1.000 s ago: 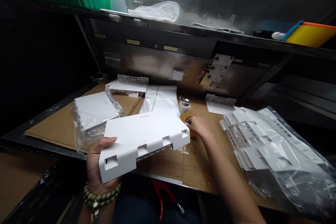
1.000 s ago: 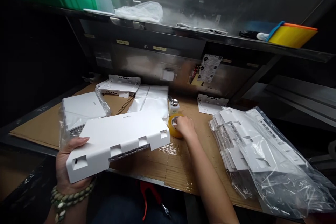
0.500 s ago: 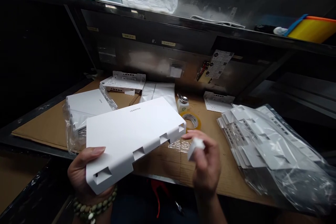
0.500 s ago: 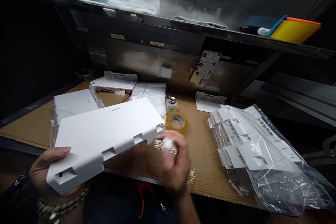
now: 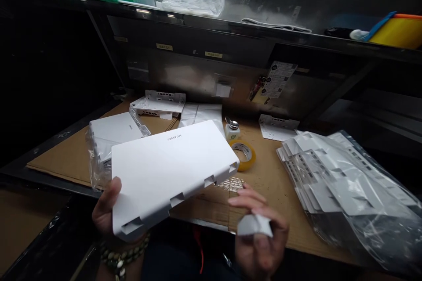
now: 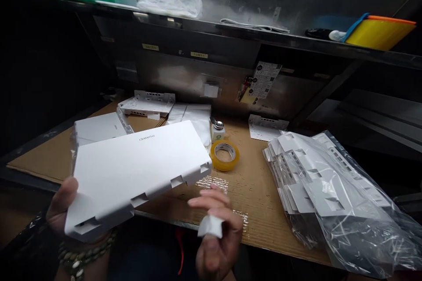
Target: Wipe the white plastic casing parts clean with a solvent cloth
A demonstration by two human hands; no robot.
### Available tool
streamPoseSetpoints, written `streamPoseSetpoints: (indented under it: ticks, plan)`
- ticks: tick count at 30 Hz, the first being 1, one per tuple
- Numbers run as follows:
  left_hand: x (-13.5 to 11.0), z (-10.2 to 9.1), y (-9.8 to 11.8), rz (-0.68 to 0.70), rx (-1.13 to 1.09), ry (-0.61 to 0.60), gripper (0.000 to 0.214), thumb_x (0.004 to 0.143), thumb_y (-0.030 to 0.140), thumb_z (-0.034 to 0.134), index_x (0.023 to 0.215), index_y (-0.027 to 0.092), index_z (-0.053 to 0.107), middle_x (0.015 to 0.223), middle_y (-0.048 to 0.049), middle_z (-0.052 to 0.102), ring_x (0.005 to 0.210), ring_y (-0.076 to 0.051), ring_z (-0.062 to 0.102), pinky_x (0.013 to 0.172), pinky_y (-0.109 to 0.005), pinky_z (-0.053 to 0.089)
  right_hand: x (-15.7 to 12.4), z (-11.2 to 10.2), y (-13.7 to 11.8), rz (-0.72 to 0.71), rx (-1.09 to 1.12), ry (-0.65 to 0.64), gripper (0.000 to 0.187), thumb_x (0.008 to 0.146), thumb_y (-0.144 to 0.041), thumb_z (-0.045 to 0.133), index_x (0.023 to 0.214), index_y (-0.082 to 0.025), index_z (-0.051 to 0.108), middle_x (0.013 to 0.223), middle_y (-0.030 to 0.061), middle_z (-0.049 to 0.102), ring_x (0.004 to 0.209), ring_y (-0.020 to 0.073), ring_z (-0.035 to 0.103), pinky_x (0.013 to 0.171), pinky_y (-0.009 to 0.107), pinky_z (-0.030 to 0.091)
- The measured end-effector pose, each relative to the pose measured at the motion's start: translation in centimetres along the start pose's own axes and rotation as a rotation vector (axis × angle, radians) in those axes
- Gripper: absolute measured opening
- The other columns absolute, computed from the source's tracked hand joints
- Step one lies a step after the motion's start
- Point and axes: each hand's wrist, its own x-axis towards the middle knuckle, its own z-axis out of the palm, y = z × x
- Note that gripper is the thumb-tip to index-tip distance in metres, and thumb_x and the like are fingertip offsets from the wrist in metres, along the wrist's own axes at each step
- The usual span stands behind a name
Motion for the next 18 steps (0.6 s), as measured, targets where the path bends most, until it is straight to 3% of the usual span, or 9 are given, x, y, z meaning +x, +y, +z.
streamPoseSetpoints:
  ticks: [2, 5, 9, 12, 15, 18]
  plan:
    - [-0.1, -0.7, -0.3, -0.075, -0.064, -0.114, 0.073, 0.095, 0.056, 0.06, 0.16, 0.04, 0.031, 0.142, 0.0001, 0.066, 0.107, -0.023, 0.076, 0.112, -0.039, 0.05, 1.2, -0.5, 0.5, 0.097, -0.023, 0.165, 0.016, 0.099, -0.029, 0.054, 0.113, -0.025, 0.06, 0.103, 0.0003, 0.078, 0.107, 0.0227, 0.067, 0.106, 0.048, 0.045]
    - [-0.6, 0.0, -0.8, -0.149, -0.1, -0.22, 0.087, 0.088, 0.077, 0.055, 0.162, 0.043, 0.023, 0.148, 0.0027, 0.062, 0.113, -0.021, 0.074, 0.101, -0.029, 0.057, 2.7, -1.3, 1.4, 0.384, 0.005, 0.341, 0.018, 0.1, -0.034, 0.058, 0.112, -0.023, 0.063, 0.114, 0.0037, 0.075, 0.111, 0.0227, 0.069, 0.104, 0.046, 0.049]
    - [-1.5, 1.0, -1.3, -0.229, 0.006, -0.068, 0.099, 0.074, 0.091, 0.053, 0.159, 0.046, 0.029, 0.139, 0.0079, 0.069, 0.117, -0.02, 0.072, 0.074, -0.019, 0.062, 3.5, -2.1, 2.0, 0.759, 0.183, 0.334, 0.032, 0.097, -0.049, 0.063, 0.111, -0.021, 0.065, 0.113, 0.006, 0.076, 0.099, 0.02, 0.073, 0.087, 0.035, 0.057]
    - [-1.7, -0.6, -1.0, -0.283, 0.156, 0.055, 0.104, 0.061, 0.097, 0.058, 0.152, 0.048, 0.046, 0.116, 0.0085, 0.08, 0.1, -0.019, 0.078, 0.048, -0.016, 0.056, 3.3, -2.1, 2.2, 0.932, 0.238, 0.329, 0.042, 0.089, -0.056, 0.071, 0.112, -0.022, 0.067, 0.105, 0.0029, 0.076, 0.093, 0.0174, 0.072, 0.079, 0.029, 0.058]
    - [-1.0, -2.5, -0.6, -0.266, 0.387, 0.099, 0.102, 0.051, 0.087, 0.077, 0.141, 0.041, 0.061, 0.1, 0.0033, 0.083, 0.085, -0.026, 0.079, 0.04, -0.021, 0.054, 2.8, -2.0, 2.5, 0.989, 0.186, 0.358, 0.049, 0.084, -0.059, 0.075, 0.115, -0.022, 0.067, 0.103, 0.0019, 0.075, 0.093, 0.0183, 0.07, 0.077, 0.028, 0.058]
    - [0.2, -2.4, -0.4, -0.295, 0.614, 0.114, 0.083, 0.055, 0.043, 0.094, 0.133, 0.032, 0.068, 0.091, 0.0001, 0.083, 0.077, -0.028, 0.078, 0.049, -0.025, 0.06, 2.3, -2.5, 3.2, 0.872, 0.126, 0.34, 0.044, 0.088, -0.059, 0.07, 0.11, -0.022, 0.064, 0.091, 0.0003, 0.073, 0.08, 0.0164, 0.069, 0.068, 0.026, 0.056]
